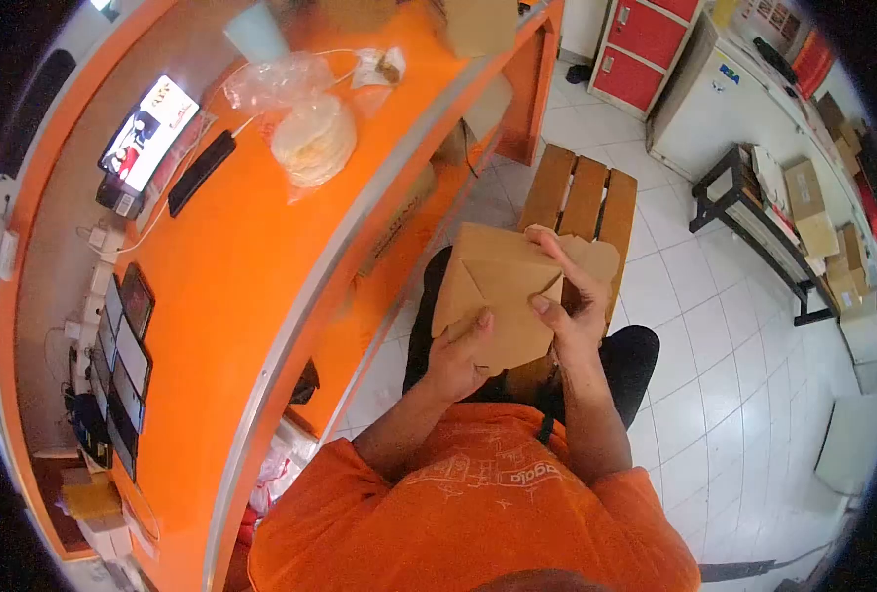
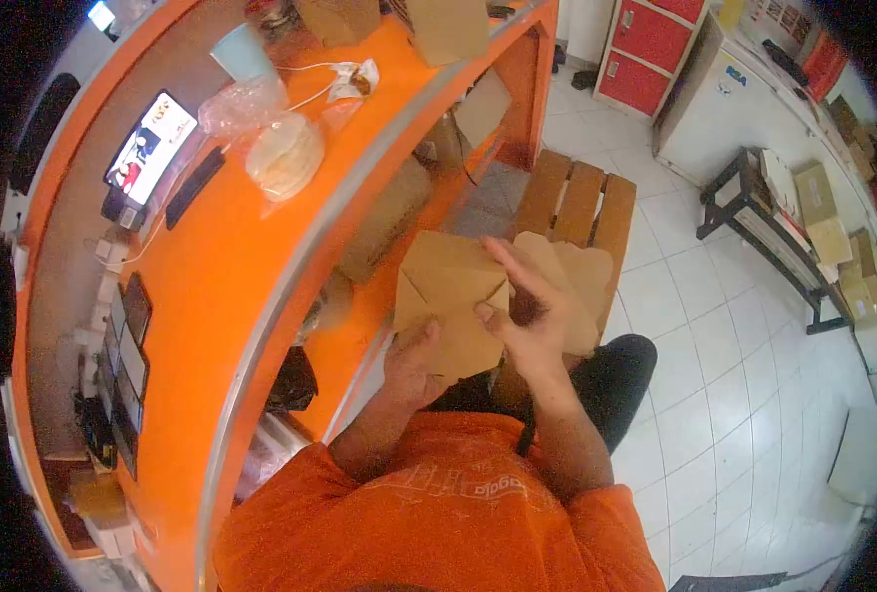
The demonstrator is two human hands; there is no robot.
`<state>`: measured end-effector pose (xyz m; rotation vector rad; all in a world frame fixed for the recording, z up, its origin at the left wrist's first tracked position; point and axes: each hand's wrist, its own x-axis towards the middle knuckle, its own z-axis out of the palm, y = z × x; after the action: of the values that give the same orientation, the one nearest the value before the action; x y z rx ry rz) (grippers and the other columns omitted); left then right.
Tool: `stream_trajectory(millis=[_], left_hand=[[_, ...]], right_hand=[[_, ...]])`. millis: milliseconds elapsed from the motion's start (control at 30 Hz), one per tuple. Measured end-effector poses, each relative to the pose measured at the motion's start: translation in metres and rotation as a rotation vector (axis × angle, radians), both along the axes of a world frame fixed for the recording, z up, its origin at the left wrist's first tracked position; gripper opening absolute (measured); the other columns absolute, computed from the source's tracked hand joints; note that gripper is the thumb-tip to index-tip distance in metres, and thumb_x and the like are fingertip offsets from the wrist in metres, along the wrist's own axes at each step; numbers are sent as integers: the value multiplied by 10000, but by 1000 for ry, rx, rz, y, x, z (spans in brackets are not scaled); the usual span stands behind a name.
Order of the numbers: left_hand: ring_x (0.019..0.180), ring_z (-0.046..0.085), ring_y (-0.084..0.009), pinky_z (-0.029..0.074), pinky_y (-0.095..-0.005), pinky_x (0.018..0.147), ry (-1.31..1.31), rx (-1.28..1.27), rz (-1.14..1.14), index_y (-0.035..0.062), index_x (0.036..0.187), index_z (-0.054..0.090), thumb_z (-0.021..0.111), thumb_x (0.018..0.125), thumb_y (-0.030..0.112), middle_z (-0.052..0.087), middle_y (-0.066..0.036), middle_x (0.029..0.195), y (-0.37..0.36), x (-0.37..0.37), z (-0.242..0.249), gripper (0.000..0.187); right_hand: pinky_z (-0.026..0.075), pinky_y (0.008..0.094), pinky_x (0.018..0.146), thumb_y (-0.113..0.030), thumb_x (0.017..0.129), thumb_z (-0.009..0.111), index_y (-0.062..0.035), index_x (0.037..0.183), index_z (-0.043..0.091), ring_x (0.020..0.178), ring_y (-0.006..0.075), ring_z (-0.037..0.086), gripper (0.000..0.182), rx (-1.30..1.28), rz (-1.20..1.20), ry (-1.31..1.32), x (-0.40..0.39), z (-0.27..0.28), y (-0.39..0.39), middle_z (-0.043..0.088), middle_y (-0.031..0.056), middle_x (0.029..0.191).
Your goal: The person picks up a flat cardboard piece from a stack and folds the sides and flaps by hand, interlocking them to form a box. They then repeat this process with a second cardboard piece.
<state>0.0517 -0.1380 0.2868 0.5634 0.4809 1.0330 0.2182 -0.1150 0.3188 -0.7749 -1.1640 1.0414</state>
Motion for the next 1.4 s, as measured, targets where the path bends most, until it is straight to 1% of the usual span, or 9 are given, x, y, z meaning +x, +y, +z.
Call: stream_trajectory(millis=[167,367,533,733,900,1033,1167,1200,1400], left_hand=[[1167,581,-190,501,-322,952,-129,83,-10,16,1403,398,514,1015,261,542,-96,1322,1,7,-9,473],[1241,516,-270,461,-418,1012,-29,-19,30,39,1423,350,470,1024,268,494,-134,1362,-6,14,-13,476],[1186,561,-207,484,-346,978,-96,37,159,5,1378,411,480,1028,288,530,-118,1330,-1,28,-16,456],[1198,547,-279,453,-417,1013,-87,64,392,4,1390,397,509,1003,207,530,-156,1335,-6,54,-12,451],[1095,569,-220,468,-370,938,607,606,500,-4,1278,528,504,1017,214,601,-123,1192,-10,45,-42,341],[1051,551,-168,463,-329,901,570,416,434,3,1239,550,478,1039,260,601,-84,1131,-11,44,-46,333],[1018,550,-158,469,-323,875,339,255,307,-2,1223,543,489,1035,255,596,-73,1106,-1,42,-50,323],[1021,550,-158,471,-321,876,388,339,297,-5,1227,536,497,1033,246,595,-72,1109,0,36,-45,320],[1027,576,-171,485,-326,871,385,367,349,-11,1237,533,562,1001,185,607,-81,1131,0,45,-45,308]], right_hand=[[278,389,1150,-1,767,669,46,1346,534,1333,268,441,596,-10,119,219,8,-6,1,498,162,1413],[295,383,1142,51,786,642,28,1305,578,1371,255,408,524,5,15,-60,16,-6,1,507,168,1417],[417,343,1038,20,838,697,48,1194,644,1210,242,559,361,14,-322,-183,-5,7,-12,621,192,1263],[471,321,936,-38,845,727,38,1041,711,1049,221,644,210,-57,-542,-137,-32,9,-21,717,169,1034],[459,236,737,-59,910,679,50,955,707,803,111,591,122,27,-562,-199,-24,6,-12,689,64,904],[448,237,737,-56,905,677,31,906,696,825,103,580,89,93,-597,-342,-28,13,0,677,54,879],[459,390,676,-138,959,553,4,861,602,781,355,619,180,32,-488,-1124,-3,24,4,612,207,792],[432,456,655,-173,985,490,-6,848,554,784,434,579,226,44,-346,-948,3,24,5,575,241,768],[414,405,545,-157,980,510,5,836,566,586,338,577,224,119,-387,-912,13,4,1,545,179,633]])
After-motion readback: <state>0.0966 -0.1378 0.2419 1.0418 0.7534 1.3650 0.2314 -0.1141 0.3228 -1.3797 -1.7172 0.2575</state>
